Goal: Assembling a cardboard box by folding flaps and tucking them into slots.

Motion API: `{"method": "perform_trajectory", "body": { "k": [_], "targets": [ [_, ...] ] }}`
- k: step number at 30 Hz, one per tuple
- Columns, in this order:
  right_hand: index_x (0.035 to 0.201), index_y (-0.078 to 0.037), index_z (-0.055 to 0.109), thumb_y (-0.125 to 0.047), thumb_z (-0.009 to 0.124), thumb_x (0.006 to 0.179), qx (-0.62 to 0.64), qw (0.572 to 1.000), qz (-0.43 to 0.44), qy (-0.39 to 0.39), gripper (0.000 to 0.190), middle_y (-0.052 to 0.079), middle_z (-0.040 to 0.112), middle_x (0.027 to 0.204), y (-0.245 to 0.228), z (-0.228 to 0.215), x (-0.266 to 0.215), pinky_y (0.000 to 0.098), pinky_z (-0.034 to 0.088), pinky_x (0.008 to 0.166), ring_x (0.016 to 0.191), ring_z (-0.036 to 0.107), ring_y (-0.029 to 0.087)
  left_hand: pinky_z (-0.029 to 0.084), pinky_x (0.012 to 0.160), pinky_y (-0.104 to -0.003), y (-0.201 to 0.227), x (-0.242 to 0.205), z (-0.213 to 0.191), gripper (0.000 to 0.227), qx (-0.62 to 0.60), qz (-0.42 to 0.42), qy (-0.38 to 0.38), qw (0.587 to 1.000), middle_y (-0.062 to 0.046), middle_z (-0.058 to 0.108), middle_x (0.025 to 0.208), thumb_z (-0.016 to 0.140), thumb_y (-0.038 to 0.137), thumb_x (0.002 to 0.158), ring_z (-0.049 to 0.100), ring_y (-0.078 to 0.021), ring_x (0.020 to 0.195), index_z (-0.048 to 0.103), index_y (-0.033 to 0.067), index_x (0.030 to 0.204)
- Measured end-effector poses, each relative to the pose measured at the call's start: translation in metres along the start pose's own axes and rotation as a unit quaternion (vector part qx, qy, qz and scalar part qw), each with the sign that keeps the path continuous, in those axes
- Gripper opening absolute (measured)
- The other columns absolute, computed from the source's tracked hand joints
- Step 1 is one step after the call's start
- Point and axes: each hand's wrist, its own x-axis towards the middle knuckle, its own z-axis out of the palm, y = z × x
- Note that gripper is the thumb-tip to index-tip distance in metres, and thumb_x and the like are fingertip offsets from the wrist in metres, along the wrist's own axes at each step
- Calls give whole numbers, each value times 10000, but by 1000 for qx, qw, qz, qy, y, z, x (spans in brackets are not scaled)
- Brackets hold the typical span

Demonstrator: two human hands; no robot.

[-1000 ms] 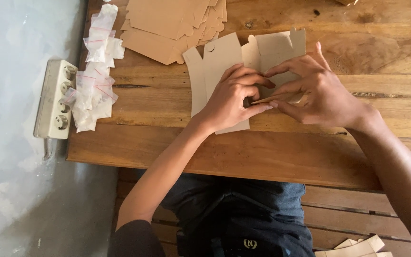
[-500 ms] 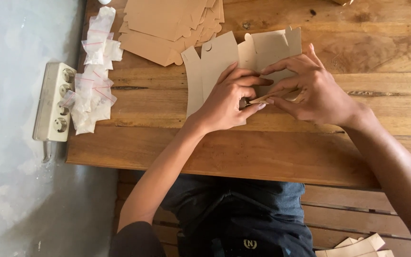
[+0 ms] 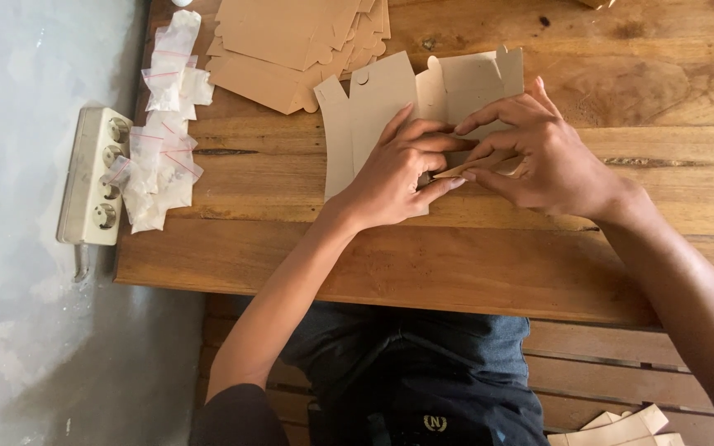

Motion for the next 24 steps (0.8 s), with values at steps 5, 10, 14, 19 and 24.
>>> {"method": "perform_trajectory", "body": {
  "k": [5, 10, 14, 19, 24],
  "targets": [
    [872, -141, 776, -218, 756, 901, 0, 1000, -5, -7, 85, 34, 662, 1207, -5, -2, 1, 677, 113, 1237, 1141, 599, 220, 98, 1238, -527, 1, 0, -1, 406, 1, 3, -4, 1000, -30, 706, 1260, 588, 389, 1001, 487, -228, 1335, 777, 50, 885],
    [896, -132, 766, -214, 763, 907, 3, 1000, -25, 2, 83, 39, 657, 1195, -5, -1, 0, 674, 108, 1246, 1066, 624, 215, 106, 1236, -529, 2, -1, -3, 402, 2, 8, -2, 1000, -15, 707, 1262, 592, 373, 1005, 486, -235, 1335, 771, 56, 835],
    [892, -156, 788, -242, 779, 896, -5, 1000, -22, 6, 86, 31, 654, 1199, -4, 1, 0, 658, 130, 1243, 1134, 589, 236, 134, 1229, -544, 1, -1, -2, 312, 4, -15, -14, 1000, -35, 694, 1277, 681, 327, 955, 480, -251, 1340, 786, 66, 821],
    [849, -141, 763, -202, 783, 885, -26, 999, -38, 5, 74, 49, 660, 1185, -1, 2, 1, 483, 293, 1120, 1124, 571, 244, 130, 1223, -533, -1, -1, -1, 308, 7, -19, -35, 999, 1, 697, 1278, 660, 322, 966, 469, -226, 1339, 799, 46, 959],
    [930, -129, 769, -239, 790, 880, -28, 999, -41, 6, 123, 51, 662, 1181, -2, 1, 0, 647, 170, 1227, 1199, 552, 270, 132, 1223, -529, 2, -2, -5, 329, 6, 6, -25, 1000, -16, 704, 1264, 605, 323, 1005, 494, -245, 1326, 794, 54, 992]
  ]
}}
